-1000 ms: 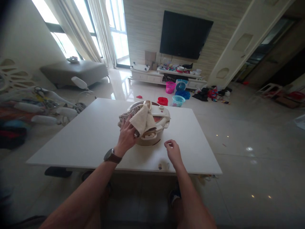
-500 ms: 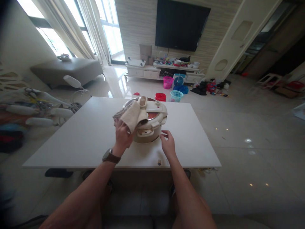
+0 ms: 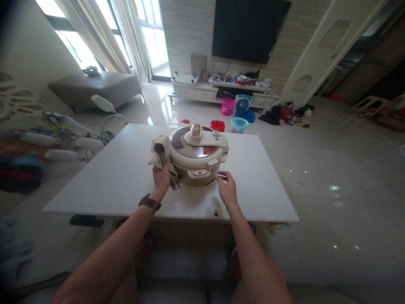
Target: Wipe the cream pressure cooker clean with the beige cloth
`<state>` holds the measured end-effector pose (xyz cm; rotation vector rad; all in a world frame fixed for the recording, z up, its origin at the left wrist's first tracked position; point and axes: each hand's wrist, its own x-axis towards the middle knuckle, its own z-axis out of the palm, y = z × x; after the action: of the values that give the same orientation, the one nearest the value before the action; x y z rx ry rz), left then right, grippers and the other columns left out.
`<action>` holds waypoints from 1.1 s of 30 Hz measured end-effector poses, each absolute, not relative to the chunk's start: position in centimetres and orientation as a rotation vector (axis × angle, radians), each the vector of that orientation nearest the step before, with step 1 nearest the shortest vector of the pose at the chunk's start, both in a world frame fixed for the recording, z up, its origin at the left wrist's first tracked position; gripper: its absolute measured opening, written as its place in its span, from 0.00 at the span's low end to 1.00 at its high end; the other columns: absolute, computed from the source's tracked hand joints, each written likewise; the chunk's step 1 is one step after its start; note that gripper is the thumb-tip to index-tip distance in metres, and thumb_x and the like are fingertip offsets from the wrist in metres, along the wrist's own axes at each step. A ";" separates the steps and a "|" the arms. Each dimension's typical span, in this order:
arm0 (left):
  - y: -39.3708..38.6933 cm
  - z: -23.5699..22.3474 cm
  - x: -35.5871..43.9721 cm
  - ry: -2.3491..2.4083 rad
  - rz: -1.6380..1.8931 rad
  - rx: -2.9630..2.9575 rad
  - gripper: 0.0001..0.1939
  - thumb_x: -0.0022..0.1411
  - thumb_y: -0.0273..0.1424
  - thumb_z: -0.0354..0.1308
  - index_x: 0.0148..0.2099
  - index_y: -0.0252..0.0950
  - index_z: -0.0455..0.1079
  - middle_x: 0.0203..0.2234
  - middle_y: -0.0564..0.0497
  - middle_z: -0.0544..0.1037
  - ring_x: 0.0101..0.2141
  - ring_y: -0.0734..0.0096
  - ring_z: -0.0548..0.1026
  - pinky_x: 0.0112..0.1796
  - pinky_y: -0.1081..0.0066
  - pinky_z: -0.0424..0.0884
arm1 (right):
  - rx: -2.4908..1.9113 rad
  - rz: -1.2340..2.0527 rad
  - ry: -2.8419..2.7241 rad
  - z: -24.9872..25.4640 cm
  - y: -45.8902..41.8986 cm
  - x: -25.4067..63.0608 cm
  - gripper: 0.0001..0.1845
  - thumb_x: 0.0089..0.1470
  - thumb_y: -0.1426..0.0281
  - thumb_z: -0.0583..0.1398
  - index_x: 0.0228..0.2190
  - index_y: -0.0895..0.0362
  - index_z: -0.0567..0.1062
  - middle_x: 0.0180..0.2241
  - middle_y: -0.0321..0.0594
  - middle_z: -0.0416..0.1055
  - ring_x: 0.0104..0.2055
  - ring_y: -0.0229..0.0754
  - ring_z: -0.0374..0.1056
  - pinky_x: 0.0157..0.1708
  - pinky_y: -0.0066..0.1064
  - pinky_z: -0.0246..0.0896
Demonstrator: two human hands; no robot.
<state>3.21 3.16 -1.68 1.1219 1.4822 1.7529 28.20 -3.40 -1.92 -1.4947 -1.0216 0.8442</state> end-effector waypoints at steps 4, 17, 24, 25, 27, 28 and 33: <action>1.4 -2.5 4.0 1.462 1.770 1.029 0.19 0.68 0.41 0.61 0.56 0.39 0.76 0.57 0.44 0.81 0.64 0.57 0.73 0.67 0.54 0.65 | -1.491 0.845 -1.033 -1.8 -3.0 27.9 0.15 0.48 0.57 0.64 0.37 0.51 0.79 0.44 0.43 0.80 0.45 0.50 0.73 0.45 0.42 0.70; -4.1 -0.8 6.6 1.273 1.119 2.461 0.26 0.64 0.27 0.57 0.64 0.42 0.75 0.70 0.45 0.67 0.75 0.46 0.50 0.72 0.37 0.33 | -1.501 0.824 -0.997 -1.4 -3.4 28.0 0.15 0.47 0.56 0.63 0.34 0.51 0.79 0.41 0.44 0.81 0.42 0.51 0.73 0.41 0.39 0.67; -1.8 -3.2 4.9 1.570 1.497 1.857 0.25 0.62 0.29 0.60 0.61 0.39 0.76 0.65 0.40 0.73 0.73 0.51 0.58 0.71 0.50 0.58 | -1.513 0.818 -0.982 -1.3 -3.3 28.4 0.15 0.47 0.56 0.62 0.34 0.51 0.79 0.43 0.43 0.80 0.46 0.51 0.73 0.42 0.40 0.68; -1.2 -3.4 4.7 1.574 1.558 1.690 0.22 0.62 0.32 0.61 0.59 0.39 0.77 0.62 0.40 0.76 0.70 0.52 0.64 0.69 0.52 0.62 | -1.508 0.828 -0.980 -1.1 -3.4 28.3 0.15 0.48 0.56 0.62 0.35 0.51 0.79 0.43 0.43 0.80 0.46 0.51 0.73 0.42 0.40 0.67; 0.0 -3.3 4.3 1.514 1.648 1.398 0.19 0.63 0.36 0.63 0.55 0.38 0.78 0.55 0.41 0.81 0.64 0.55 0.73 0.65 0.54 0.68 | -1.492 0.848 -0.965 -0.7 -3.4 28.0 0.16 0.48 0.56 0.62 0.36 0.51 0.79 0.44 0.43 0.80 0.46 0.51 0.73 0.41 0.39 0.67; 0.7 -3.2 4.1 1.480 1.685 1.282 0.18 0.63 0.37 0.64 0.54 0.38 0.78 0.53 0.42 0.83 0.61 0.56 0.76 0.64 0.55 0.69 | -1.478 0.859 -0.955 -0.5 -3.4 27.8 0.16 0.48 0.56 0.62 0.37 0.51 0.78 0.45 0.43 0.80 0.47 0.51 0.74 0.40 0.39 0.67; 2.4 -2.8 3.5 1.465 1.781 0.942 0.21 0.65 0.41 0.63 0.56 0.36 0.75 0.58 0.41 0.80 0.64 0.56 0.74 0.66 0.55 0.66 | -1.359 0.932 -0.911 0.8 -3.6 27.2 0.23 0.49 0.56 0.62 0.46 0.49 0.76 0.55 0.44 0.78 0.51 0.51 0.75 0.41 0.36 0.68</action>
<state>3.50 2.44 -2.75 0.9418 1.4654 1.7809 27.22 -3.60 0.83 -1.3591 -0.9112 0.9316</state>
